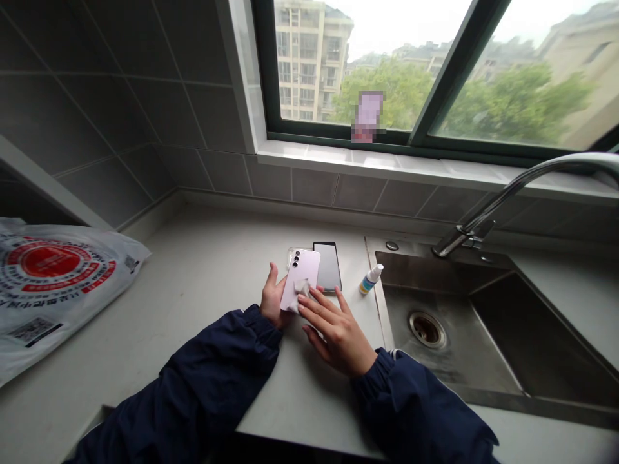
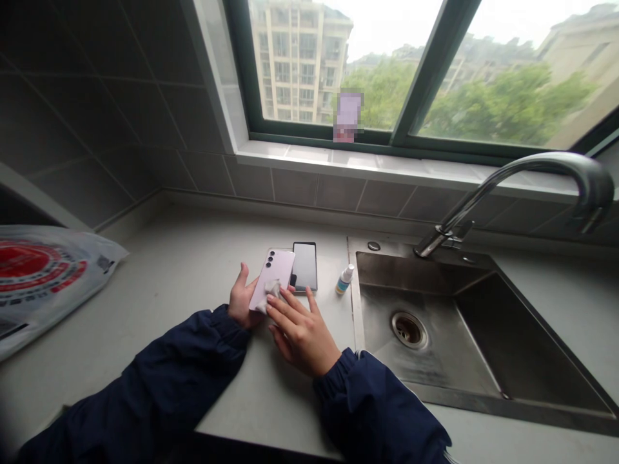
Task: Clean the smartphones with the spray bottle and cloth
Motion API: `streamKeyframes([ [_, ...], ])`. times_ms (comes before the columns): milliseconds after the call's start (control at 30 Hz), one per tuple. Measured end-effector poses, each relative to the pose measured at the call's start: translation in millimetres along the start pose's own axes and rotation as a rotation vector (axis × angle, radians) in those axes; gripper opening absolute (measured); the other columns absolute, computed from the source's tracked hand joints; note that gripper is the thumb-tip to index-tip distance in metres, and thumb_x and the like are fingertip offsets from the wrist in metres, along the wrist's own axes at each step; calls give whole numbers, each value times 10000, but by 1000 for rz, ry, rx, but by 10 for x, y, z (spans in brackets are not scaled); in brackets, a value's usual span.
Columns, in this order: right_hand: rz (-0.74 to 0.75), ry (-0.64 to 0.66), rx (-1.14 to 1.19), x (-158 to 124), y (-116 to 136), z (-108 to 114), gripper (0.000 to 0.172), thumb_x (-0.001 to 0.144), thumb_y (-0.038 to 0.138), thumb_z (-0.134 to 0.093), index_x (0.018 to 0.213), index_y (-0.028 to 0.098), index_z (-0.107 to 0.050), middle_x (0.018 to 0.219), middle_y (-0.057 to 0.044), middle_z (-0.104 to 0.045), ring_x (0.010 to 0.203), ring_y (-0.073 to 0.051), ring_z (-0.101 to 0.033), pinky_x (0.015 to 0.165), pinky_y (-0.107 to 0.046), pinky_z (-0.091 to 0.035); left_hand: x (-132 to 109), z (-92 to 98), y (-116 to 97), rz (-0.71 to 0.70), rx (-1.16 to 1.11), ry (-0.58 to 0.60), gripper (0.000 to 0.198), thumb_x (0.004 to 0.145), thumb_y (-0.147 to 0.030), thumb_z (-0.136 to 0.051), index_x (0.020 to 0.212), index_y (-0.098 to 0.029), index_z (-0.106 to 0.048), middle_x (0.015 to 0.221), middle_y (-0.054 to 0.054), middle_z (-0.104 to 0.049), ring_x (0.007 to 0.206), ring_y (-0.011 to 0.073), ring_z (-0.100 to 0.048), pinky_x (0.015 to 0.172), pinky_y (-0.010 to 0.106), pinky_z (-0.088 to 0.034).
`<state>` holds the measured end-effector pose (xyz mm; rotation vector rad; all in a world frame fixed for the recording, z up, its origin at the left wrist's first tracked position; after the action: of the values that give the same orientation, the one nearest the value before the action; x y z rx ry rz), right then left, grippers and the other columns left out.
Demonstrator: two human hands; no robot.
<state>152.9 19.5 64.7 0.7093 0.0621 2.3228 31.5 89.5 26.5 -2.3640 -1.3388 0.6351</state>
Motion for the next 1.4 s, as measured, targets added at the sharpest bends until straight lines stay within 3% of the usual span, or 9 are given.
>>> streamKeyframes([
  [200, -89, -23, -44, 1, -39, 31, 454, 1008, 218, -448, 1461, 211, -460, 1522, -64, -472, 1492, -245, -292, 1231, -584, -100, -6, -42, 12, -5, -34, -7, 914, 898, -762, -247, 1457, -63, -431, 1174, 231, -669, 1060, 338, -663, 945, 452, -503],
  [400, -249, -28, -97, -26, -167, 5, 612, 1012, 307, -441, 1578, 201, -232, 1615, -82, -300, 1533, -330, -91, 1182, -669, -151, -19, -43, 83, 32, 34, 61, 858, 905, -732, -315, 1496, -114, -390, 1215, 215, -654, 1062, 351, -664, 945, 473, -507],
  [567, -358, -83, -107, -43, -282, 44, 675, 1026, 343, -404, 1604, 245, -69, 1645, -68, -211, 1531, -365, -28, 1156, -712, -165, -50, -11, 185, 129, 107, 191, 815, 909, -719, -335, 1528, -188, -334, 1223, 206, -652, 955, 350, -704, 823, 514, -557],
  [700, -393, -118, -100, -43, -314, 59, 693, 1029, 360, -402, 1604, 262, -29, 1653, -65, -185, 1529, -374, -36, 1159, -713, -164, -70, -28, 227, 147, 146, 312, 801, 907, -713, -356, 1537, -220, -311, 1202, 201, -663, 831, 334, -730, 693, 471, -585],
  [833, -416, -141, -108, -48, -329, 59, 712, 1025, 362, -411, 1604, 257, -9, 1660, -68, -153, 1530, -367, -44, 1172, -696, -159, -78, -54, 249, 158, 200, 359, 818, 903, -714, -376, 1537, -202, -307, 1179, 208, -671, 799, 332, -734, 635, 440, -588],
  [1067, -427, -140, -93, -57, -343, 36, 733, 1022, 358, -423, 1604, 232, 4, 1664, -100, -112, 1531, -352, -74, 1175, -664, -207, -61, -33, 232, 134, 227, 277, 827, 872, -741, -417, 1470, -169, -408, 1172, 206, -673, 856, 318, -725, 649, 387, -583],
  [1233, -414, -147, -78, -61, -339, 19, 743, 1021, 342, -427, 1602, 236, 23, 1663, -103, -111, 1530, -343, -94, 1178, -648, -228, -39, -2, 191, 102, 152, 231, 787, 907, -692, -409, 1486, -159, -398, 1192, 200, -672, 963, 330, -707, 838, 460, -562],
  [1400, -366, -116, -68, -47, -293, 19, 716, 1019, 315, -428, 1604, 261, -19, 1648, -76, -195, 1531, -347, -61, 1171, -668, -218, -18, -16, 132, 41, 108, 145, 772, 925, -653, -416, 1476, -112, -425, 1199, 208, -678, 1077, 341, -672, 946, 453, -515],
])
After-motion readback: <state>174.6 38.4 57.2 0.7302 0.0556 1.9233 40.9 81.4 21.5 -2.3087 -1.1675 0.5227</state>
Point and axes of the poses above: each hand's wrist, its own x-axis towards the middle knuckle, its own z-axis out of the back of the hand, y = z × x, the point moved 5 cm from there along x, towards the middle knuckle
